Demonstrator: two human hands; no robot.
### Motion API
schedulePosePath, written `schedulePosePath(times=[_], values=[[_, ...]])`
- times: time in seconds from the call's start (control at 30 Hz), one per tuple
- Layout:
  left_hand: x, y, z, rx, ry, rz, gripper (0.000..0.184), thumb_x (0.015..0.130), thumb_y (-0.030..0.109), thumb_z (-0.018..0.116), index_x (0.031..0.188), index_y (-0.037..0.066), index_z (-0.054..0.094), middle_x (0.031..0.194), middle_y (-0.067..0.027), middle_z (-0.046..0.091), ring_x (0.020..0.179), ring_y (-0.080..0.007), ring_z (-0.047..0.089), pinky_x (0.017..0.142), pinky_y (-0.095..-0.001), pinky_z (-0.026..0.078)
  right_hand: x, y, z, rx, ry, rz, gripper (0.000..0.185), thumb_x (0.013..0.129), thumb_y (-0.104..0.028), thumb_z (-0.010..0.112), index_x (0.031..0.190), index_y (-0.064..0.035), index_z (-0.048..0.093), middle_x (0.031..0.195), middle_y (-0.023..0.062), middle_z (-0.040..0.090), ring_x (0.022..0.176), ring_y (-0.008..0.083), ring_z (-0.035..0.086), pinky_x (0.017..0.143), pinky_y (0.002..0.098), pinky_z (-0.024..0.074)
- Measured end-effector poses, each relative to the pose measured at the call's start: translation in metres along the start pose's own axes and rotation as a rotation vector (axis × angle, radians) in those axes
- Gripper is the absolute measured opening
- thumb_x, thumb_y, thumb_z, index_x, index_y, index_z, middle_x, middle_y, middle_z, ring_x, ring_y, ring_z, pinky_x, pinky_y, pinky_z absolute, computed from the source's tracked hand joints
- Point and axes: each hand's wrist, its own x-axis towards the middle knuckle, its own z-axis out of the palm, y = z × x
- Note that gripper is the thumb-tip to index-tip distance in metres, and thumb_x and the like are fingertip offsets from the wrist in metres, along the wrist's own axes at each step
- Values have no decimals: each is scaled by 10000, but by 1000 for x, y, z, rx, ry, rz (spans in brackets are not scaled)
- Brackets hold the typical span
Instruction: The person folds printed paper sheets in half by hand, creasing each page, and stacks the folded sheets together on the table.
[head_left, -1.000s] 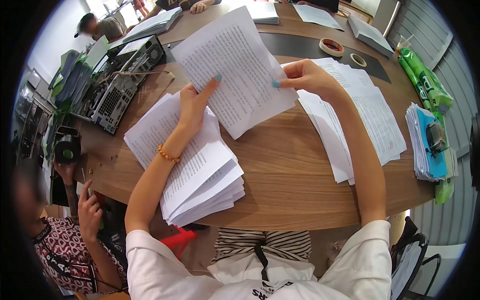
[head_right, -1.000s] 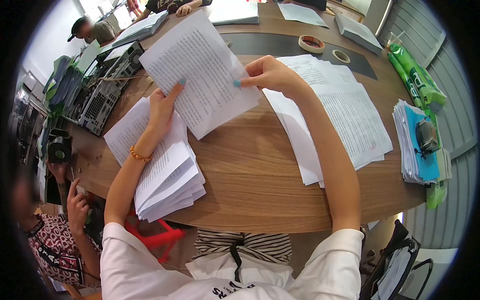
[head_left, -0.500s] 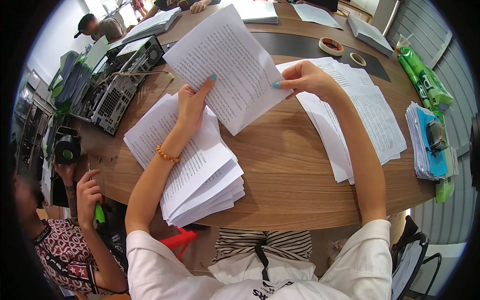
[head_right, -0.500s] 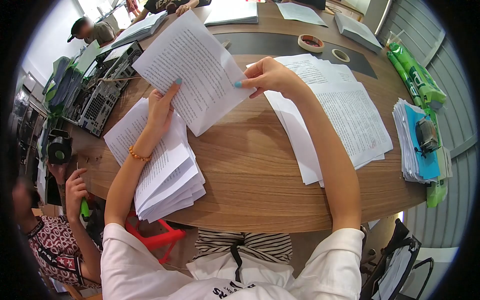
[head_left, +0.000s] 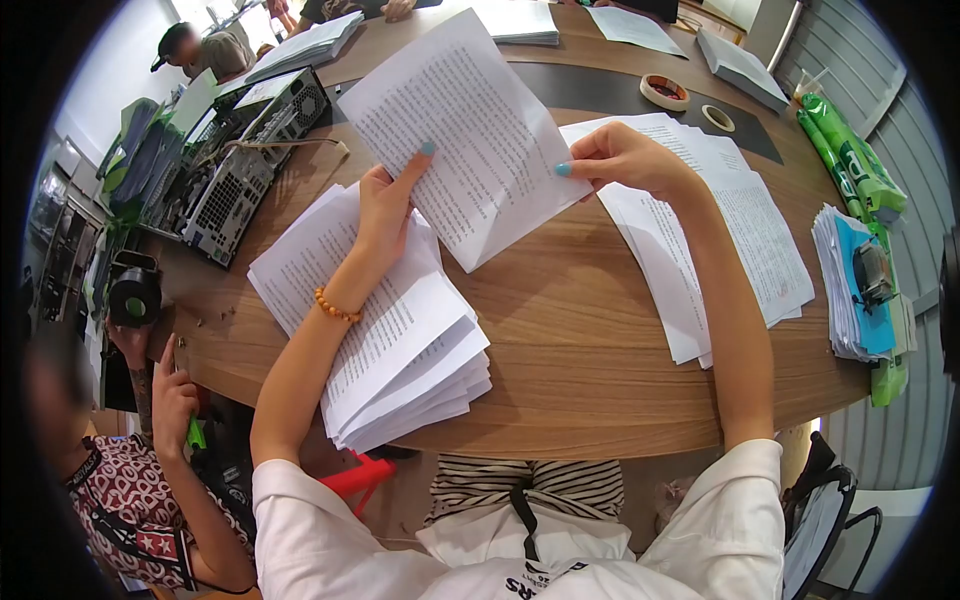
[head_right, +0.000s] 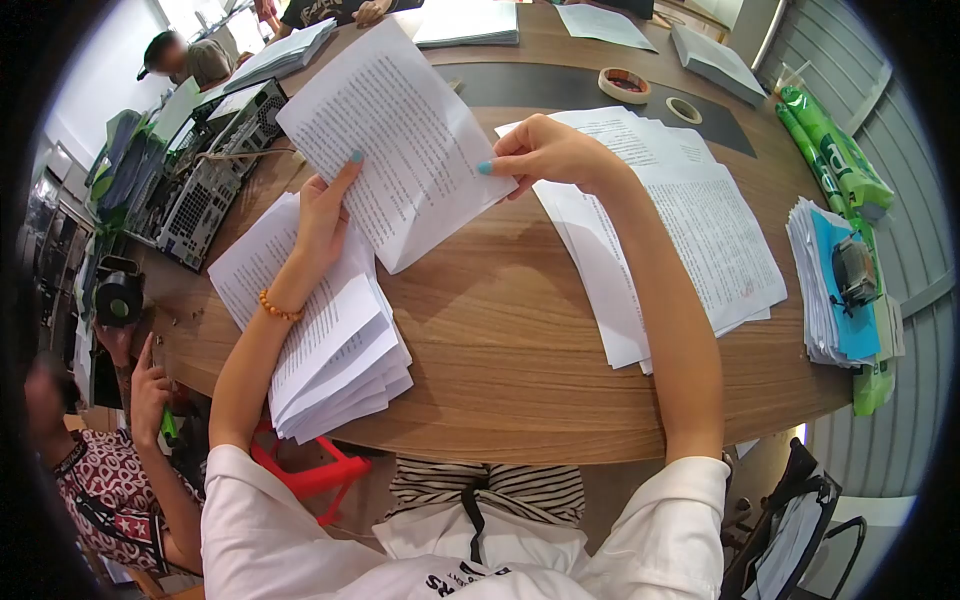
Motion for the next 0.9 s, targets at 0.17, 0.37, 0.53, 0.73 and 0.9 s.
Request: schedulePosePath(times=[0.17,0.37,0.53,0.73,0.9], values=[[4,-6,-5,20,-44,20,257,823,144,653,974,-56,592,963,-122,636,843,-140,610,759,-259,484,-3,-4,-2,8,-31,-24,255,792,-141,665,922,78,653,782,128,644,667,160,634,650,266,562],[2,-5,-4,31,-35,25,256,815,132,660,973,-58,593,959,-127,639,831,-147,615,760,-263,485,-5,-5,-4,47,-112,-75,262,793,-125,660,961,75,642,783,116,644,679,151,630,663,276,567],[1,-5,-2,50,-48,42,248,811,125,660,960,-63,597,946,-126,641,823,-152,619,753,-266,490,-8,-9,-6,-32,-108,-20,240,793,-98,641,956,79,644,796,102,650,697,141,629,678,272,552],[0,-4,-1,1,-48,4,252,828,162,636,958,-52,610,925,-115,647,792,-151,625,735,-278,504,-13,-2,-18,-82,-179,46,226,792,-112,647,917,77,650,729,39,622,651,83,575,645,237,515],[4,0,-6,-237,-70,18,245,848,140,594,1020,-34,601,951,-105,647,835,-168,638,763,-282,511,-20,-10,-26,-185,-260,128,209,779,-93,631,917,62,658,709,66,634,621,122,607,653,233,507]])
